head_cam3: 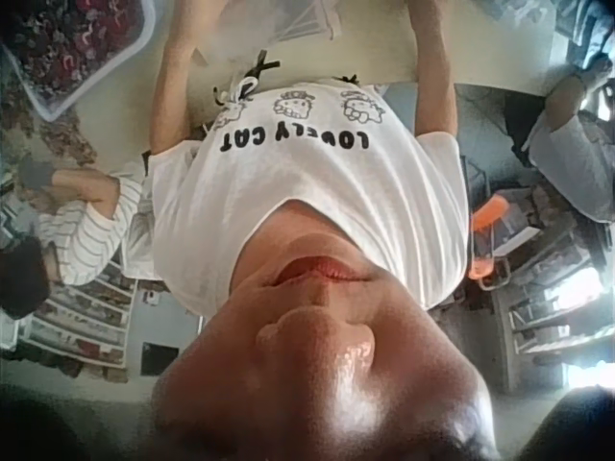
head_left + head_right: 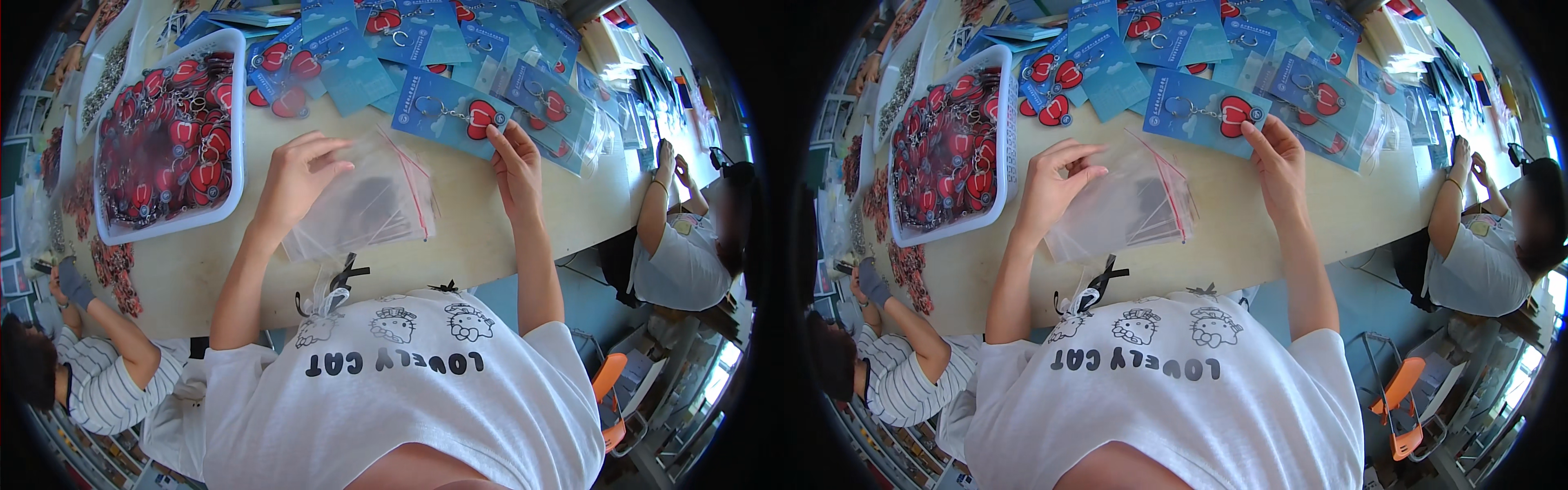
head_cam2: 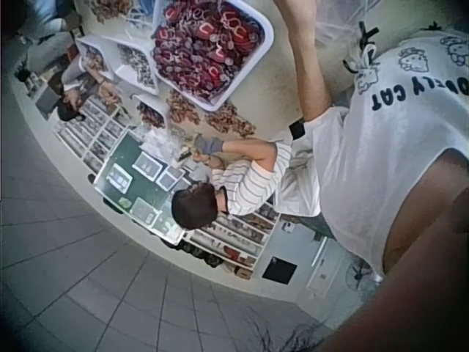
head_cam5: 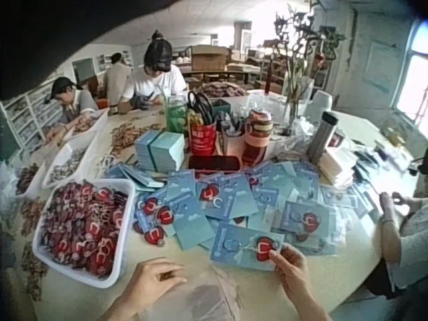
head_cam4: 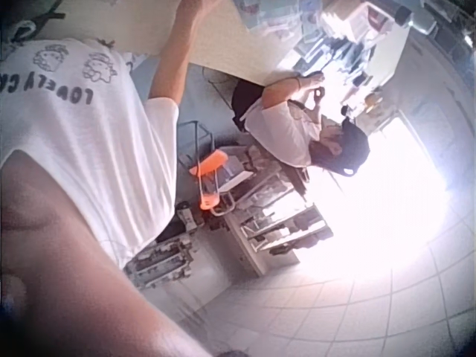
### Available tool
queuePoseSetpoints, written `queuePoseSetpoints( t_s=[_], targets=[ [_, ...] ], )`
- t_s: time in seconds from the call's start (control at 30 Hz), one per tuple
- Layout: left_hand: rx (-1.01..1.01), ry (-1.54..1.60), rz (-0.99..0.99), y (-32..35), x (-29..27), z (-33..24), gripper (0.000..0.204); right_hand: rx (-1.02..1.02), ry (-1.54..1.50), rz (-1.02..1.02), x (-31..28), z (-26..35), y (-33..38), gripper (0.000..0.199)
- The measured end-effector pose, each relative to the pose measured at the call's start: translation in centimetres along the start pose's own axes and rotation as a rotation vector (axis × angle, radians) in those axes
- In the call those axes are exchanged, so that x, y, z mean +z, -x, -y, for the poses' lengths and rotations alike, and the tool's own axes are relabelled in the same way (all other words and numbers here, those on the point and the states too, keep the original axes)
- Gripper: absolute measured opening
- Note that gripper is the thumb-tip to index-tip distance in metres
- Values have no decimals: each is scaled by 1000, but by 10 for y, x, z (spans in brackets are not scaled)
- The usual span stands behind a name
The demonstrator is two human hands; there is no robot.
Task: The person repeatedly picks up heart-shaped keychains attached to blue cards and places them into clear plastic zip-lock bags. The person handles the items one at a time, opening the bags and inserting the keychains before stacking the packaged items on the table.
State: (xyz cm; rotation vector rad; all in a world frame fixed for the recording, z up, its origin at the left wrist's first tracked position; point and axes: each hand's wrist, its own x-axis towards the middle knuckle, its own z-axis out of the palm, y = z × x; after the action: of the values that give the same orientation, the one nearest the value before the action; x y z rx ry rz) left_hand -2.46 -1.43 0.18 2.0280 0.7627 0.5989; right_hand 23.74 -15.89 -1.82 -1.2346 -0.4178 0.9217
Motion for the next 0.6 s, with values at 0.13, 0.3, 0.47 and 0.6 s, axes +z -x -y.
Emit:
queuePoseSetpoints(
  t_s=[0.13, 0.3, 0.47, 0.6],
  targets=[
    [-202, 183, 156, -1, -4, 10, 11, 20, 38, 1, -9, 1, -3, 19],
    [-406, 569, 269, -7, -4, 5, 10, -78, -8, 77, -9, 16, -11, 19],
    [-418, 584, 304, -10, -4, 3, 10, -57, 57, 191, -7, 28, -15, 20],
    [-416, 616, 292, -11, -1, 2, 12, -48, 89, 271, -8, 34, -15, 20]
  ],
)
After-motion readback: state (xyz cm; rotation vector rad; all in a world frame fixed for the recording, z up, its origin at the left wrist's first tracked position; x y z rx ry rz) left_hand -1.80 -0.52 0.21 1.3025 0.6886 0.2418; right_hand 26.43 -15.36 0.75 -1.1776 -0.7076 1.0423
